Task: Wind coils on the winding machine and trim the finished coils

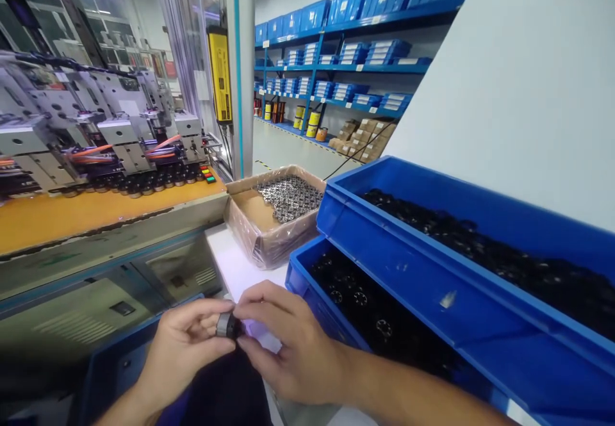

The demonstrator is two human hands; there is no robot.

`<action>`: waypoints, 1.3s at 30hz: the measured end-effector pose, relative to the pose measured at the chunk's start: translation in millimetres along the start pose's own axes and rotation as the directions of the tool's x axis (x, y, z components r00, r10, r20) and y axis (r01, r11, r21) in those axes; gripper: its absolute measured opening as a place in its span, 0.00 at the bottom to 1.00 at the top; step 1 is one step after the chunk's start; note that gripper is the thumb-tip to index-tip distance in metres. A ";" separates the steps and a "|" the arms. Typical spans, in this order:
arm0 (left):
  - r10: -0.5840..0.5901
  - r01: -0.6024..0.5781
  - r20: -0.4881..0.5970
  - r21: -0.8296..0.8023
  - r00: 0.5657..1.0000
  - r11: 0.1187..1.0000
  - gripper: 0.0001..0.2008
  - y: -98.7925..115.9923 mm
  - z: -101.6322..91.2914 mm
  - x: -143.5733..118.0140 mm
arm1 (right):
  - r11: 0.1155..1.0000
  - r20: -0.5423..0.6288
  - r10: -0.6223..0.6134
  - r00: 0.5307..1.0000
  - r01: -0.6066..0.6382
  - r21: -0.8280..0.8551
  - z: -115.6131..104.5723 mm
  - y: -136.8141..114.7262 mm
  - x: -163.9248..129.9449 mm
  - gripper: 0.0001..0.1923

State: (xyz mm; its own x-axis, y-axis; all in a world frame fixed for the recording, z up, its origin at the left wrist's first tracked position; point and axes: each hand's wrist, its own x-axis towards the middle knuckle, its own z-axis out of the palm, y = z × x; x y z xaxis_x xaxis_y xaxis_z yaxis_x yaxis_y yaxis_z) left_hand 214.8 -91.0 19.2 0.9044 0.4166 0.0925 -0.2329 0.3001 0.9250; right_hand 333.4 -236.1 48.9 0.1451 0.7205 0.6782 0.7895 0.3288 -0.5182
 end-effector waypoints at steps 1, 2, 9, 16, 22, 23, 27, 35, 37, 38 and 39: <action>0.015 -0.015 -0.003 0.003 1.000 1.000 0.18 0.6 -0.6 -0.7 | 1.000 0.015 -0.011 1.000 0.012 -0.027 -0.5 0.7 -0.4 0.16; 0.025 -0.025 -0.004 0.007 1.000 1.000 0.18 1.2 -1.2 -1.3 | 0.998 0.020 -0.023 1.000 0.025 -0.063 -0.6 1.5 -0.9 0.16; -0.029 0.030 0.049 -0.019 0.998 0.999 0.21 6.5 -5.8 -0.3 | 0.959 -0.002 -0.191 0.982 0.186 -0.213 5.4 8.1 -4.0 0.13; 0.002 -0.002 -0.034 -0.001 0.999 1.000 0.19 -2.2 0.8 -5.4 | 0.874 0.057 -0.310 0.949 0.308 -0.376 3.5 9.1 -2.0 0.11; 0.190 -0.183 -0.065 0.099 0.980 0.978 0.18 -5.8 9.2 -7.7 | 0.850 0.025 -0.367 0.930 0.347 -0.397 3.6 8.1 -4.2 0.11; 0.277 -0.264 -0.030 0.219 0.961 0.939 0.19 -2.2 6.6 -7.0 | 0.869 0.004 -0.350 0.937 0.326 -0.372 4.6 7.8 -4.9 0.11; 0.531 -0.536 0.204 0.593 0.822 0.601 0.18 12.7 -5.1 -6.3 | 0.934 -0.061 -0.274 0.960 0.250 -0.257 8.9 4.3 -4.8 0.11; 0.278 -0.269 -0.008 0.237 0.960 0.934 0.12 -2.0 1.5 -3.8 | 0.892 -0.038 -0.307 0.951 0.274 -0.359 9.6 1.1 -3.5 0.11; 0.097 -0.097 0.047 0.000 0.994 0.995 0.12 -9.2 1.0 -2.4 | 0.922 -0.066 -0.264 0.962 0.232 -0.308 10.2 1.0 -2.3 0.12; 0.011 0.000 0.101 -0.103 0.995 0.995 0.13 -12.3 0.1 -2.2 | 0.942 -0.083 -0.229 0.970 0.199 -0.271 10.4 0.8 -1.6 0.12; -0.058 0.086 0.153 -0.185 0.986 0.979 0.15 -14.7 -1.1 -2.3 | 0.957 -0.099 -0.196 0.976 0.169 -0.234 10.5 0.5 -0.9 0.11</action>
State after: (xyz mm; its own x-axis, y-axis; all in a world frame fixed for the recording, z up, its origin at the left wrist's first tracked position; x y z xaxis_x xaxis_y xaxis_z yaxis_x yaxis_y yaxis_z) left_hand 215.7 -95.5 4.9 0.9604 0.2621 0.0941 -0.2161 0.4882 0.8456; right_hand 327.4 -230.2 42.5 0.0458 0.5780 0.8148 0.9201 0.2932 -0.2597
